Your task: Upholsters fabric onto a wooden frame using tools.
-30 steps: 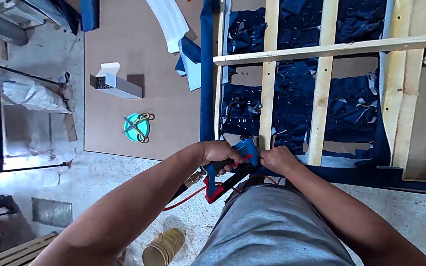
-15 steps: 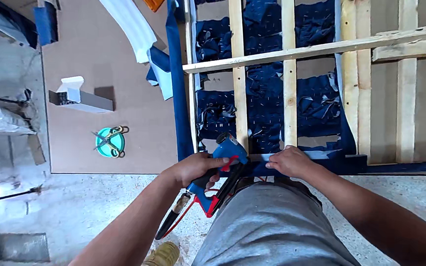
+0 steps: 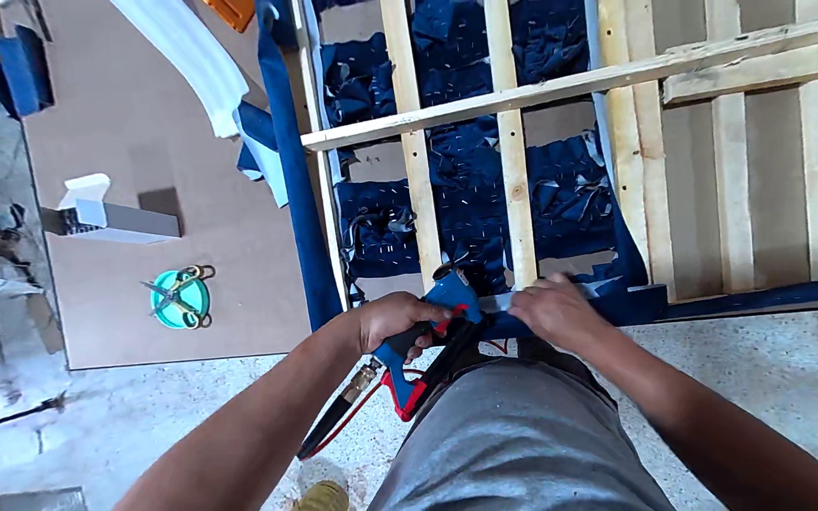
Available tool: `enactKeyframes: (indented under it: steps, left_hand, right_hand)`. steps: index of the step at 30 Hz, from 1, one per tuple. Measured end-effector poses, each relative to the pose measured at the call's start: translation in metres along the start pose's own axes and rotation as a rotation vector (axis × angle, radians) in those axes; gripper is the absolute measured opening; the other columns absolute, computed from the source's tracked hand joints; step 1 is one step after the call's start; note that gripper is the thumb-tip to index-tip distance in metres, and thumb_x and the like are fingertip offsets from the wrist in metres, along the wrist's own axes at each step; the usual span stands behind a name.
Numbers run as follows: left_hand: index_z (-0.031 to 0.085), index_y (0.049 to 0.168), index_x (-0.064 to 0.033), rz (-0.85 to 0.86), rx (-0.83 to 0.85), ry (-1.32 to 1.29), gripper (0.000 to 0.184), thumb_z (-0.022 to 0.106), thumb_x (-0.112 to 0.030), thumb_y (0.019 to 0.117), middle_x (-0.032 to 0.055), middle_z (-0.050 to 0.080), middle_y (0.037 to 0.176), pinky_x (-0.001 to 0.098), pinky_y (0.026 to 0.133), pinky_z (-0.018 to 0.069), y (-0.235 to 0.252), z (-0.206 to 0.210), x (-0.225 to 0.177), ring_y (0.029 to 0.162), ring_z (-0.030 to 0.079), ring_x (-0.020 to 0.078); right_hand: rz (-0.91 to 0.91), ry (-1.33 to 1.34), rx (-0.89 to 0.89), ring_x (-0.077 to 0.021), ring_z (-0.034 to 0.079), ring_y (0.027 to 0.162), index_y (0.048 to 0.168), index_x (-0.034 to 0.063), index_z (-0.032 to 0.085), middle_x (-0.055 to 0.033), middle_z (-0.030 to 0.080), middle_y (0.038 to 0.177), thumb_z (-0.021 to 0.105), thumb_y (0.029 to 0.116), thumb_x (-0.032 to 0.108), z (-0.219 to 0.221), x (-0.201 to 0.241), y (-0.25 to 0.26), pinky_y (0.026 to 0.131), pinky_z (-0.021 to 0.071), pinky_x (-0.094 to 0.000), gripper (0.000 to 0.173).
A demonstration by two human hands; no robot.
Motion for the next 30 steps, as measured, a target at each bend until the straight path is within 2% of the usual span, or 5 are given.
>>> enactKeyframes:
  steps: [3,7,20,24,30]
  left_hand:
    - [0.067,0.116,-0.0075,0.067,-0.014,-0.077,0.040,0.055,-0.043,0.1037,0.0032,0.056,0.064,0.0275,0.048,0.0545,-0.017,0.005,-0.003,0.047,0.055,0.0111]
    - [0.066,0.117,-0.0057,0.103,-0.028,-0.084,0.041,0.053,-0.042,0.1051,0.0044,0.056,0.064,0.0287,0.048,0.0556,-0.020,0.027,-0.026,0.047,0.056,0.0123]
    - [0.063,0.106,-0.0053,-0.038,0.112,-0.040,0.033,0.052,-0.037,0.1047,0.0031,0.056,0.065,0.0278,0.047,0.0540,0.068,0.110,-0.066,0.047,0.055,0.0107]
    - [0.062,0.105,-0.0053,-0.056,0.147,-0.053,0.035,0.051,-0.038,0.1055,0.0025,0.055,0.064,0.0277,0.047,0.0536,0.084,0.137,-0.087,0.046,0.053,0.0104]
    - [0.065,0.107,-0.0044,-0.046,0.067,0.047,0.042,0.054,-0.045,0.1040,0.0037,0.055,0.064,0.0300,0.048,0.0540,0.085,0.151,-0.114,0.047,0.054,0.0125]
  right_hand:
    - [0.173,0.017,0.217,-0.0280,0.069,0.091,0.096,0.0131,0.073,-0.0073,0.073,0.088,0.055,0.0986,0.062,-0.018,-0.074,-0.044,0.094,0.0483,-0.0563,0.052]
    - [0.114,0.046,0.243,-0.0243,0.069,0.083,0.084,0.0158,0.071,-0.0038,0.070,0.080,0.054,0.1032,0.050,-0.007,-0.128,-0.065,0.082,0.0525,-0.0538,0.043]
    - [-0.042,-0.064,0.361,-0.0254,0.067,0.093,0.092,0.0140,0.071,-0.0053,0.072,0.088,0.038,0.1095,0.045,0.014,-0.121,-0.055,0.090,0.0432,-0.0512,0.049]
    - [-0.138,-0.002,0.078,-0.0264,0.066,0.089,0.091,0.0114,0.071,-0.0062,0.069,0.086,0.049,0.1051,0.024,-0.010,-0.125,-0.058,0.089,0.0461,-0.0498,0.029]
    - [0.169,0.003,-0.413,-0.0295,0.067,0.106,0.111,0.0125,0.073,-0.0082,0.073,0.109,0.054,0.1051,0.036,-0.092,-0.179,-0.166,0.095,0.0502,-0.0541,0.031]
Point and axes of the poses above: each hand's wrist, its own y-axis towards the middle knuckle, its own z-axis out of the palm, x = y × z, the point moved 9 cm from there along y, towards the middle knuckle
